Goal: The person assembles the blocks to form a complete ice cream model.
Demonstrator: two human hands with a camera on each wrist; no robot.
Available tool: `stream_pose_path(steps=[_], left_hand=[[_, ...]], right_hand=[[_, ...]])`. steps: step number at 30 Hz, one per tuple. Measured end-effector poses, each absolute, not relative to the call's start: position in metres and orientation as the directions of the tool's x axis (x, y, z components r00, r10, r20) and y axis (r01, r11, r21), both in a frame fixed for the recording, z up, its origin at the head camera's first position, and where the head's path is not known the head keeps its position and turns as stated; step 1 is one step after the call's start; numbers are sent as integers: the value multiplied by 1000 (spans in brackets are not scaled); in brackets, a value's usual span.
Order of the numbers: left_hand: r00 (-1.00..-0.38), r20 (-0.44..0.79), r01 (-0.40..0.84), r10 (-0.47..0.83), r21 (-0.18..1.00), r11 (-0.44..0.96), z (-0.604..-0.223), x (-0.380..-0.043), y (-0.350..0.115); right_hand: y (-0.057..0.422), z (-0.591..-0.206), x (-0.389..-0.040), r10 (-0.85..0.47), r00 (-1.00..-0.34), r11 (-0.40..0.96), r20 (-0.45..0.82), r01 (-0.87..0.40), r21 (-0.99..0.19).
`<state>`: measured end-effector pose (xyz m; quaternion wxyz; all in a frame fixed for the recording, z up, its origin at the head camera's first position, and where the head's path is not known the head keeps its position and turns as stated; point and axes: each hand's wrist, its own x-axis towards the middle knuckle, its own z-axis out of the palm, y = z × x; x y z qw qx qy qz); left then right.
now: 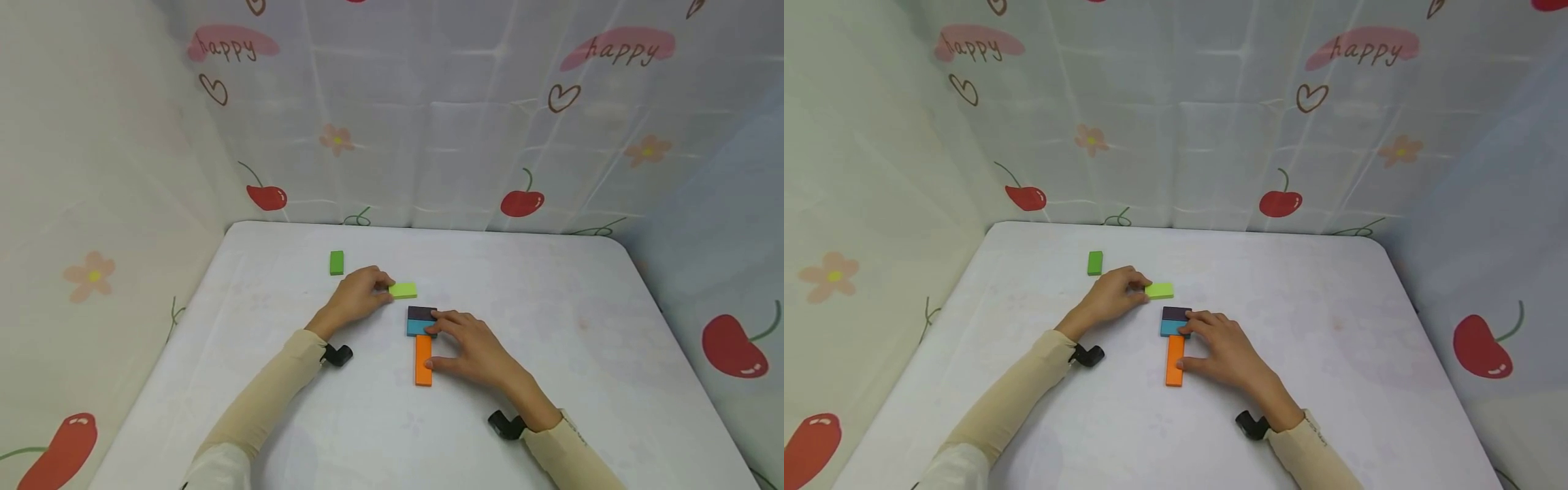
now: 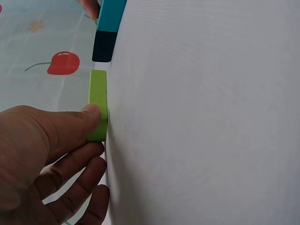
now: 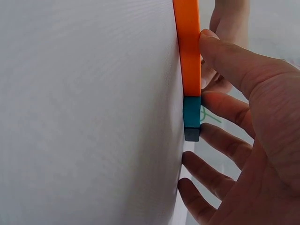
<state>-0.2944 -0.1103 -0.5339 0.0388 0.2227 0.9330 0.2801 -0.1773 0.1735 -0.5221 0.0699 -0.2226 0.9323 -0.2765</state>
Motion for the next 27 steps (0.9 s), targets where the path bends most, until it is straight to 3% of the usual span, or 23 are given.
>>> stream_pose_path(steps=[27], left_hand=[[-885,3,392,466,544,742,-528,-291,-94]], right_hand=[[174,-519,-178,-462,-887,743,15,-396,-539]])
